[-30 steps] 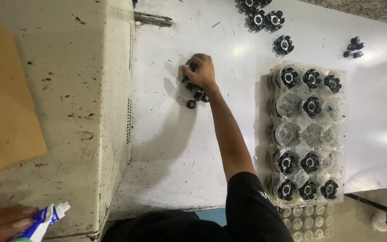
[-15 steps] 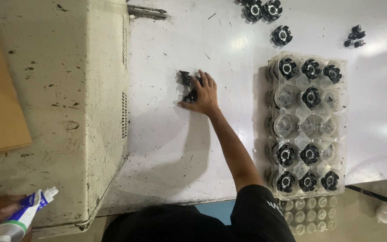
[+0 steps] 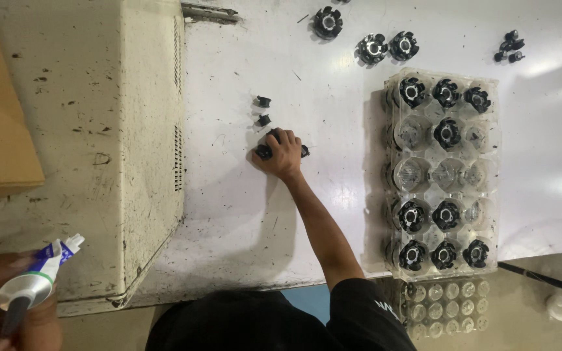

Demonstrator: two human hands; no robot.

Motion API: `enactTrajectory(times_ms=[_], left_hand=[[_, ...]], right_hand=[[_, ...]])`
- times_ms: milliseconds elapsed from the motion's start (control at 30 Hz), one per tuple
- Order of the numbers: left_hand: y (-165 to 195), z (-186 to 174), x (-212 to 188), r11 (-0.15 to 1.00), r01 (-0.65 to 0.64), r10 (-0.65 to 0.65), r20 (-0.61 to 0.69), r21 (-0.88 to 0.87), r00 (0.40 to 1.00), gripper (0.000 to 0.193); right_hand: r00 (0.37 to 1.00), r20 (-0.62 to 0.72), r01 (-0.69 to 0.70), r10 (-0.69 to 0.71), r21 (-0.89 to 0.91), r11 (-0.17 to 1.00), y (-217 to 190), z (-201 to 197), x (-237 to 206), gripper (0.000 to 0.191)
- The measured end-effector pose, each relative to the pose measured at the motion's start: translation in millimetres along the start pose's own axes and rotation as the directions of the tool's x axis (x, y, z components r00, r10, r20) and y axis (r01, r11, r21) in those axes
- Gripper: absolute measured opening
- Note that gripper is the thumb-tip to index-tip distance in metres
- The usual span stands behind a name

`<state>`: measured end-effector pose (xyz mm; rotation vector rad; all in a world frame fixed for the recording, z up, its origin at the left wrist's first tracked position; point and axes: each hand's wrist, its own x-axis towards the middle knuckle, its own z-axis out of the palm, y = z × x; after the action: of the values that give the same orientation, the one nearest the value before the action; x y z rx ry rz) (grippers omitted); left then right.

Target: The person picks black plastic socket-like components one at a time from a tray, squeezes adhesive from a small tube onto each part, and places the treated part back into the tray, repeating this across many parts. At one point they move a filled tray aside and continue with another tray of parts.

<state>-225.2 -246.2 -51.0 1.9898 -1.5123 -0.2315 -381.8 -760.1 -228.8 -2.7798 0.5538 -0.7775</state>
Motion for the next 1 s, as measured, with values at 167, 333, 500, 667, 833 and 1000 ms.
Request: enactTrajectory(times_ms=[167, 333, 500, 667, 833, 1000], left_hand=[[74.5, -16.3, 65.6, 0.988, 0.157, -0.151, -0.331, -0.007, 0.932, 0.03], [115.6, -37.1, 113.0, 0.994, 0.104, -0.063, -0.552, 0.043, 0.831, 0.025], [123.9, -47.6, 143.8, 0.998, -0.033, 0.055, -0.644, 0.046, 0.763, 0.014], [126.2, -56.0, 129.8, 0.958, -0.279, 0.149, -0.724, -0.062, 0.674, 0.016], [115.6, -67.3, 40.7, 0.98, -0.193, 0.07, -0.806, -0.056, 0.588, 0.021], [64.3, -74.2, -86.8, 0.972, 0.041, -0.206, -0.759, -0.23, 0.618, 0.024]], right_hand=[[0.98, -0.122, -0.141, 0.156, 0.119, 0.983, -13.2, -5.0, 4.5, 0.039], [0.7, 0.103, -0.563, 0.707, 0.689, 0.457, -38.7, -14.0, -6.6, 0.032], [0.506, 0.529, -0.677, 0.681, 0.733, -0.065, -86.0, -40.1, -50.1, 0.025], [0.507, 0.734, -0.72, 0.452, 0.649, -0.246, -168.2, -56.3, -110.3, 0.035], [0.41, 0.889, -0.816, 0.203, 0.457, -0.355, -267.4, -67.0, -153.8, 0.043], [0.425, 0.899, -0.864, 0.102, 0.437, -0.251, -371.0, -54.8, -145.0, 0.035]])
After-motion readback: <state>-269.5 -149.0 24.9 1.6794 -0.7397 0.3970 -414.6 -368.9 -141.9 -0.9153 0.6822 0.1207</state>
